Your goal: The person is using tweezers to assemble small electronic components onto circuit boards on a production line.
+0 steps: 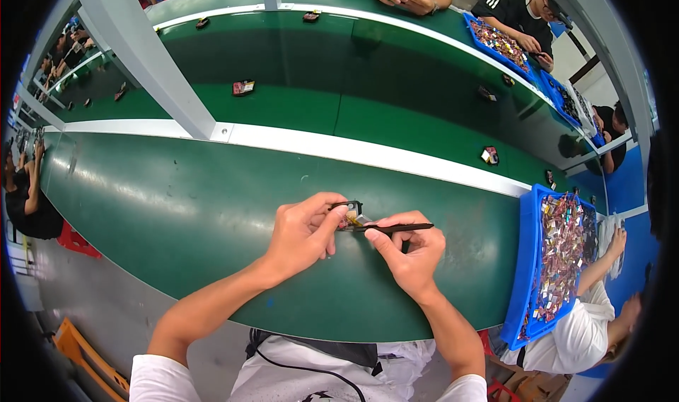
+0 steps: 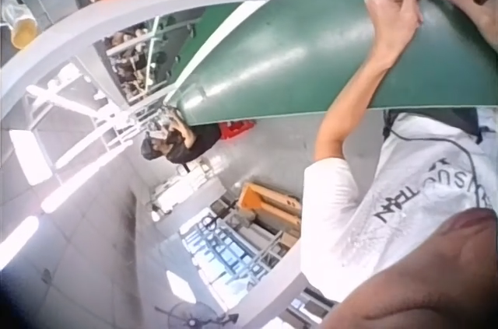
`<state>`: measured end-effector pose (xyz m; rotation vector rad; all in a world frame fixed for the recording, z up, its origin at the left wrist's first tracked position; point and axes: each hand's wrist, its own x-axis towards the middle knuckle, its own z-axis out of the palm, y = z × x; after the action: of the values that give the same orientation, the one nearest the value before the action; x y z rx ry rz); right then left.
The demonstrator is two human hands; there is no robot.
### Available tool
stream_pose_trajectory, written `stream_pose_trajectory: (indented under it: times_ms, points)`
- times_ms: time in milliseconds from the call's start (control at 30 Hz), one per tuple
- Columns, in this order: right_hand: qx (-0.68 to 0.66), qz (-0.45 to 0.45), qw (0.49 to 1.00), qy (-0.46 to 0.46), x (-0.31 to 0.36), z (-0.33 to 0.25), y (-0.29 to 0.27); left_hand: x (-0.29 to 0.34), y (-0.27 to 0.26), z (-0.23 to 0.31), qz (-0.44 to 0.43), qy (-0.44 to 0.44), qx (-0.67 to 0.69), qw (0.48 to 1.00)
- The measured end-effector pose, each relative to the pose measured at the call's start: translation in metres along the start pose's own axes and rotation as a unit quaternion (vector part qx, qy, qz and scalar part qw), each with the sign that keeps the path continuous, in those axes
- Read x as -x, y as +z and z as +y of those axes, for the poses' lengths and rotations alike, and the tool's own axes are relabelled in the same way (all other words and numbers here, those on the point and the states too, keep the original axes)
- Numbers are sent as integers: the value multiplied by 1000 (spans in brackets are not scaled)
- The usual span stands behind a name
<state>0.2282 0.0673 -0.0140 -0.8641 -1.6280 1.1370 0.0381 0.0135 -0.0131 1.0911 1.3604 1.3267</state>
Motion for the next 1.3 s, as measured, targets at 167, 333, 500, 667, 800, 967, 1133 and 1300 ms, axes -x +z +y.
stream_pose_trajectory:
  times_ms: [167,333,500,667,800,967,1133,1300]
  points:
    - [36,17,999,-9,0,2,-1,1,0,5,2,-11,11,1000]
    - [37,21,999,6,-2,2,-1,1,1,4,-4,-21,23,999]
    - [3,10,999,50,-2,-2,0,3,2,3,-5,-9,15,1000]
    - [-117,11,984,134,-5,-2,-4,4,3,3,-14,22,4,1000]
    - [-131,13,979,156,-7,-5,-4,6,6,0,1,41,11,999]
    - [-149,3,966,213,-11,-18,-7,6,4,1,-11,68,-9,998]
    - [-185,-8,953,238,-13,-18,-13,7,4,0,-15,81,-2,997]
    - [-197,-23,949,246,-14,-16,-15,9,7,-1,4,84,22,996]
